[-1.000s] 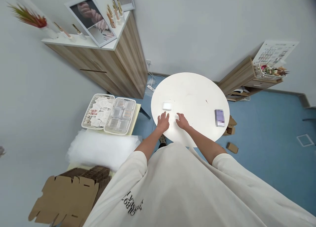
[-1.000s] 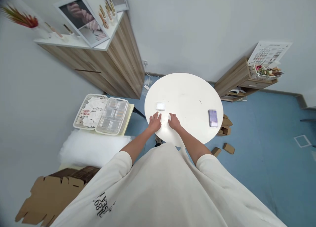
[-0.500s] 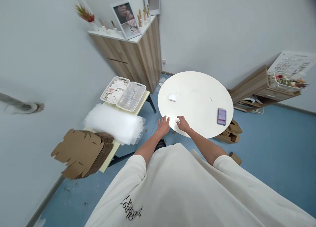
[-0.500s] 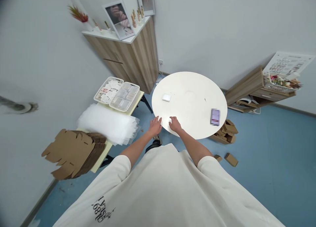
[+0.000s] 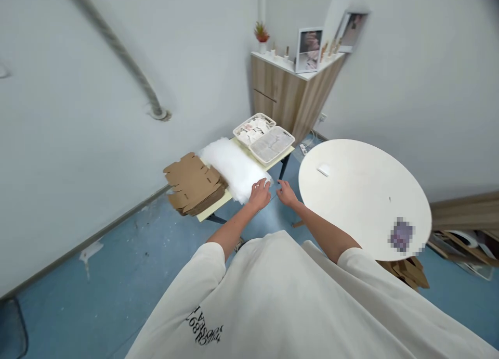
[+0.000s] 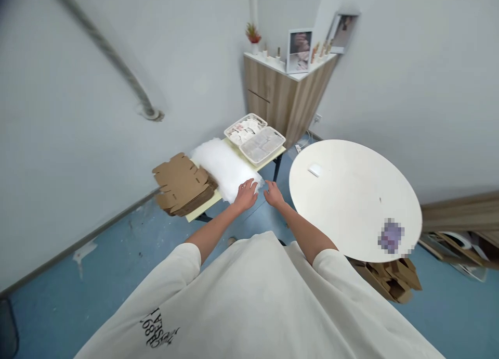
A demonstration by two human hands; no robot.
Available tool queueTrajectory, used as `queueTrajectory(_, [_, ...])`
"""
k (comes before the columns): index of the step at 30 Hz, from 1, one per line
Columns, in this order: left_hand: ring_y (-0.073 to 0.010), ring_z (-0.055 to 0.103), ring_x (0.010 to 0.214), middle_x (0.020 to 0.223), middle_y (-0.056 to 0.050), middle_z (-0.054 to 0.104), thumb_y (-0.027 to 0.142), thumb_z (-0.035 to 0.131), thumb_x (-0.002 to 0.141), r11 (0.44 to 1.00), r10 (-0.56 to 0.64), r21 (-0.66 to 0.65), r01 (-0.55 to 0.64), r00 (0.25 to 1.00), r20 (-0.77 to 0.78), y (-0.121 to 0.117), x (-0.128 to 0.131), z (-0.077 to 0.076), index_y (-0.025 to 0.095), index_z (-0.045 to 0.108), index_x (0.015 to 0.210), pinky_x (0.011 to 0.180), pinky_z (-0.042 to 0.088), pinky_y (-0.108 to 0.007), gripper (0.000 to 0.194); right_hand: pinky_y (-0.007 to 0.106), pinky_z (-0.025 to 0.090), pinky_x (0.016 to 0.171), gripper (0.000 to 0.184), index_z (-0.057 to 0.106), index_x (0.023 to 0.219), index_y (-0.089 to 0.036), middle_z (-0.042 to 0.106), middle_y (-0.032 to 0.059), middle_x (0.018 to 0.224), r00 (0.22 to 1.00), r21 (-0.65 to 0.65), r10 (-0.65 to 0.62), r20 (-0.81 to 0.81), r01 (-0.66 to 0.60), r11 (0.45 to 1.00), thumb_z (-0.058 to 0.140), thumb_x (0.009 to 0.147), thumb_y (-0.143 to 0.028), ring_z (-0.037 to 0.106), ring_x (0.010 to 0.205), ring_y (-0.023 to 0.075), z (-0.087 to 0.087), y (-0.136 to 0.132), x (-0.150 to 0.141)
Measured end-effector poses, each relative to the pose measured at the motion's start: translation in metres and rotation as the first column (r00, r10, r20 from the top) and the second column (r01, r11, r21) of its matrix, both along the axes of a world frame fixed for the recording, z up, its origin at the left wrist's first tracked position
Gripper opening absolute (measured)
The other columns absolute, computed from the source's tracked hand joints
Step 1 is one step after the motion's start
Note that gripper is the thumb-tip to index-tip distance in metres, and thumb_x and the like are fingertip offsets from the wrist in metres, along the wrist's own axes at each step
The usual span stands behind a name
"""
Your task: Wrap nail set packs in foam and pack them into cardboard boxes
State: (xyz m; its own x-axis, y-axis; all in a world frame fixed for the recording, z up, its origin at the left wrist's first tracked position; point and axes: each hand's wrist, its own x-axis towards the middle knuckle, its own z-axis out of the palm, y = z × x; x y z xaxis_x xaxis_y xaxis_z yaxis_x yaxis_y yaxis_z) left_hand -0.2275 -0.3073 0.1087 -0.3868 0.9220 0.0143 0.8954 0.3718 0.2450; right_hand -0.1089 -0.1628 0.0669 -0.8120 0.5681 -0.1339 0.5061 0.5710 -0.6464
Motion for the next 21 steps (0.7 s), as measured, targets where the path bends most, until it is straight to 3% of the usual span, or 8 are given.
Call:
queueTrajectory(7, [-0.0298, 0.042, 0.139, 0.152, -0.016, 0.043, 0.028, 0.046, 0.099, 0.977, 0.205, 0.059, -0.204, 0.978, -0.022, -0.132, -0.118, 0.014, 0.018, 0.046, 0.138, 0.113, 0.036, -0.045, 0.04, 0.036, 0.052, 0.092, 0.049, 0.047, 0.145, -0.02, 0.05, 0.0139, 0.14, 0.969, 0.082, 0.234, -0.08, -0.228, 0.97, 0.048, 0.096, -0.026, 0.066, 0.098, 0.0198, 0.011, -0.103, -0.134])
queueTrajectory(13, [-0.033, 0.044, 0.137, 0.149, -0.02, 0.044, 0.037, 0.051, 0.098, 0.918, 0.369, -0.15, -0.366, 0.929, -0.012, -0.234, -0.192, -0.007, 0.015, 0.05, 0.133, 0.112, 0.034, -0.046, 0.042, 0.044, 0.044, 0.102, 0.042, 0.058, 0.137, -0.022, 0.053, 0.0131, 0.14, 0.916, 0.296, 0.401, 0.003, -0.384, 0.875, 0.048, 0.096, -0.026, 0.05, 0.125, 0.0299, 0.016, -0.182, -0.205])
queueTrajectory(16, [-0.0365, 0.038, 0.142, 0.152, -0.022, 0.042, 0.049, 0.061, 0.092, 0.887, 0.403, -0.256, -0.386, 0.915, 0.018, -0.26, -0.21, -0.022, 0.015, 0.051, 0.133, 0.115, 0.03, -0.048, 0.055, 0.046, 0.039, 0.106, 0.042, 0.058, 0.137, -0.023, 0.053, 0.0125, 0.143, 0.891, 0.322, 0.448, 0.071, -0.446, 0.835, 0.049, 0.096, -0.025, 0.044, 0.131, 0.031, 0.018, -0.206, -0.224])
queueTrajectory(21, [-0.0365, 0.044, 0.138, 0.143, -0.02, 0.053, 0.054, 0.063, 0.089, 0.861, 0.45, -0.31, -0.403, 0.888, 0.094, -0.271, -0.223, -0.035, 0.018, 0.052, 0.132, 0.113, 0.031, -0.048, 0.057, 0.046, 0.034, 0.109, 0.045, 0.056, 0.14, -0.024, 0.052, 0.0116, 0.146, 0.868, 0.307, 0.463, 0.181, -0.497, 0.812, 0.05, 0.095, -0.027, 0.041, 0.134, 0.0309, 0.014, -0.22, -0.242])
